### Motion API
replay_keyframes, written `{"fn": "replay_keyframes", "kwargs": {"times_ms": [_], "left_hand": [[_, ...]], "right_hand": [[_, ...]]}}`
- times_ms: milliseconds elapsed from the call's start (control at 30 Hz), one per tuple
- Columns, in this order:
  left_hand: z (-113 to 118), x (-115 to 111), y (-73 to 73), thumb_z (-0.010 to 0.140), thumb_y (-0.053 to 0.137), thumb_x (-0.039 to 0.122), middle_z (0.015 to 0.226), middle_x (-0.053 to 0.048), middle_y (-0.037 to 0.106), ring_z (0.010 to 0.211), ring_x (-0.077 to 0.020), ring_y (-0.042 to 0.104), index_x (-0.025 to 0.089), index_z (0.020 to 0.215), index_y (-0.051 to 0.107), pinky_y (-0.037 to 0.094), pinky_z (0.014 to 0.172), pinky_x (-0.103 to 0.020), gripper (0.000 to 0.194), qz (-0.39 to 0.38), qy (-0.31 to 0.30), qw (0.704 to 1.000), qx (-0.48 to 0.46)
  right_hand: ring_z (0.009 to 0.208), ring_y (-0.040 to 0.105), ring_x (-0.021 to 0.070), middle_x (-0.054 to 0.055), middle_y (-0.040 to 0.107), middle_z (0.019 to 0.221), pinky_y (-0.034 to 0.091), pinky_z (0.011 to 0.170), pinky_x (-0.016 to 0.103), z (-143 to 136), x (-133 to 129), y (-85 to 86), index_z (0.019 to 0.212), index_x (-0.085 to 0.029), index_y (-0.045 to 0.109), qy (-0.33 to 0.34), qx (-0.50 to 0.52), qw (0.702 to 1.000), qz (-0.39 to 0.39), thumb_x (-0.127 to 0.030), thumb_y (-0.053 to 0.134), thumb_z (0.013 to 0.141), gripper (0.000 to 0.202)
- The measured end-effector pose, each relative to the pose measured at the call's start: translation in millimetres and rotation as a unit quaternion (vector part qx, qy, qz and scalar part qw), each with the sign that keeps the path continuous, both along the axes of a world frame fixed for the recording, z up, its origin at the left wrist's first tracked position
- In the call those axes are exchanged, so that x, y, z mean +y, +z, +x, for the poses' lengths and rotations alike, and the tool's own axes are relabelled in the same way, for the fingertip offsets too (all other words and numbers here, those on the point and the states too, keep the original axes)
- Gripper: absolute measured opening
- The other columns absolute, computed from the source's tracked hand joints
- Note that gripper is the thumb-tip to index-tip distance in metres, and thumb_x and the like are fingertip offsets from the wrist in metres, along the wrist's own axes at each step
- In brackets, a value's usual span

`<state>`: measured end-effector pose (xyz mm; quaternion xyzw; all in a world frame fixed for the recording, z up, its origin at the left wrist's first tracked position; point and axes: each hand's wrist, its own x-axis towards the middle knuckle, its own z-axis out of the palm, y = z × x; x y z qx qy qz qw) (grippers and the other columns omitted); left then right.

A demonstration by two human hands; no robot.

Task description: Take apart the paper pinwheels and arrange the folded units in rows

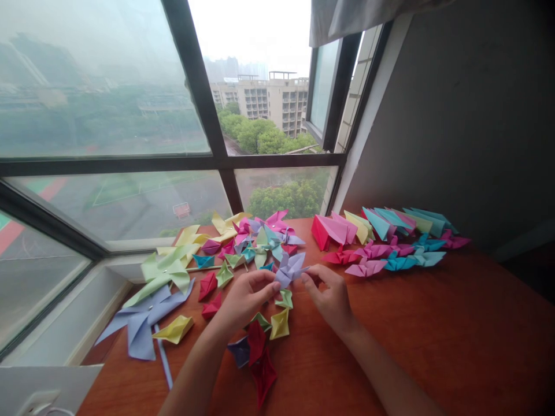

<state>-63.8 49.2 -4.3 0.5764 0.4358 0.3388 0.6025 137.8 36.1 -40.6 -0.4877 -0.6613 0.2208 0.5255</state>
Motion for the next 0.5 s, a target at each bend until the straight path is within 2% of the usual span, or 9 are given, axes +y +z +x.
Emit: {"fn": "replay_keyframes", "kwargs": {"times_ms": [133,267,367,500], "left_hand": [[-1,0,-1.6,0.083,0.07,0.039,0.072,-0.002,0.07,0.065,-0.0142,0.061,0.015,0.087,0.07,0.047,0.06,-0.022,0.025,0.021,-0.001,0.999,0.024],[-2,0,-1.7,0.085,0.067,0.04,0.078,-0.005,0.072,0.07,-0.0167,0.064,0.016,0.094,0.072,0.048,0.062,-0.023,0.026,0.032,-0.009,0.998,0.052],[-2,0,2.1,0.085,0.066,0.042,0.079,-0.005,0.072,0.071,-0.0177,0.065,0.016,0.093,0.073,0.049,0.063,-0.024,0.028,0.037,-0.004,0.997,0.066],[-1,1,9.9,0.083,0.067,0.043,0.076,-0.005,0.072,0.07,-0.0181,0.064,0.015,0.088,0.073,0.048,0.065,-0.025,0.029,0.044,0.006,0.996,0.075]], "right_hand": [[0.063,0.057,0.0134,0.001,0.065,0.075,0.048,0.06,0.025,12,4,5.7,0.083,-0.019,0.066,-0.052,-0.014,0.996,0.066,-0.023,0.058,0.091,0.012],[0.076,0.064,0.0173,0.005,0.069,0.085,0.052,0.07,0.029,46,9,18.0,0.086,-0.021,0.068,-0.152,-0.063,0.974,0.155,-0.023,0.06,0.09,0.01],[0.082,0.066,0.0196,0.007,0.071,0.087,0.052,0.077,0.032,89,10,24.1,0.086,-0.02,0.069,-0.262,-0.095,0.945,0.173,-0.028,0.06,0.09,0.012],[0.071,0.064,0.0189,0.01,0.07,0.081,0.051,0.069,0.031,169,5,14.6,0.084,-0.015,0.07,-0.409,-0.086,0.887,0.195,-0.037,0.063,0.087,0.024]]}}
